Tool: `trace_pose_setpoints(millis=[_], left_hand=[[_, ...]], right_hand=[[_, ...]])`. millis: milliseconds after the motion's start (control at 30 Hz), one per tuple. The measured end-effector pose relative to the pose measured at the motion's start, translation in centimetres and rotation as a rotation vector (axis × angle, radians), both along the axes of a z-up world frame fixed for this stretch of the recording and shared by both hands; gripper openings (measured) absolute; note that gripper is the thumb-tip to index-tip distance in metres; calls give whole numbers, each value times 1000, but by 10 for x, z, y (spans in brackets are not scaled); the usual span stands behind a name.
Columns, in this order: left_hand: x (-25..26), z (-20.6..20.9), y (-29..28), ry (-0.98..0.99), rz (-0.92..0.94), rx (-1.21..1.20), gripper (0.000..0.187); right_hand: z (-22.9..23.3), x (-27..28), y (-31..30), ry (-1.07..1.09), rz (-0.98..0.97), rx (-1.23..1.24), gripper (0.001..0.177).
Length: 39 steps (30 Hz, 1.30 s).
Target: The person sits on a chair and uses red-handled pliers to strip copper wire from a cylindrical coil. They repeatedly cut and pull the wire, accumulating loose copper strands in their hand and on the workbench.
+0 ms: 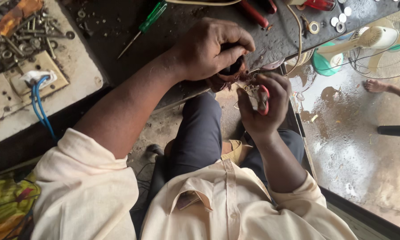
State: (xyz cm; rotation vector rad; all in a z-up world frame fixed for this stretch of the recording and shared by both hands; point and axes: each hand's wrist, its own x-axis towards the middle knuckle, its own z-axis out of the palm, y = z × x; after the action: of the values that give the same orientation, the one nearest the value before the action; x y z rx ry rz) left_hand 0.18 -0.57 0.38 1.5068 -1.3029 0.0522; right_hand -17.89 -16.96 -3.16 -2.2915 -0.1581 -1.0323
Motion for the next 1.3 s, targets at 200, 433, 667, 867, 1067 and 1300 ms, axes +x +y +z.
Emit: trace_pose_setpoints(millis=[200, 433, 667, 867, 1067, 1300], left_hand=[[-1, -1, 1, 47, -4, 3, 11], [1, -4, 0, 28, -12, -8, 12], [0, -1, -1, 62, -6, 29, 12], [0, -1, 0, 48, -12, 31, 13], [0, -4, -1, 5, -18, 14, 11], [-2, 3, 1, 56, -44, 57, 12]], right_hand=[[5, 12, 9, -6, -4, -60, 54], [7, 14, 2, 72, 104, 65, 55], [13, 21, -15, 191, 113, 33, 62], [0, 21, -10, 141, 184, 243, 52], [-7, 21, -8, 138, 201, 379, 35], [-2, 26, -18, 269, 451, 788, 28]])
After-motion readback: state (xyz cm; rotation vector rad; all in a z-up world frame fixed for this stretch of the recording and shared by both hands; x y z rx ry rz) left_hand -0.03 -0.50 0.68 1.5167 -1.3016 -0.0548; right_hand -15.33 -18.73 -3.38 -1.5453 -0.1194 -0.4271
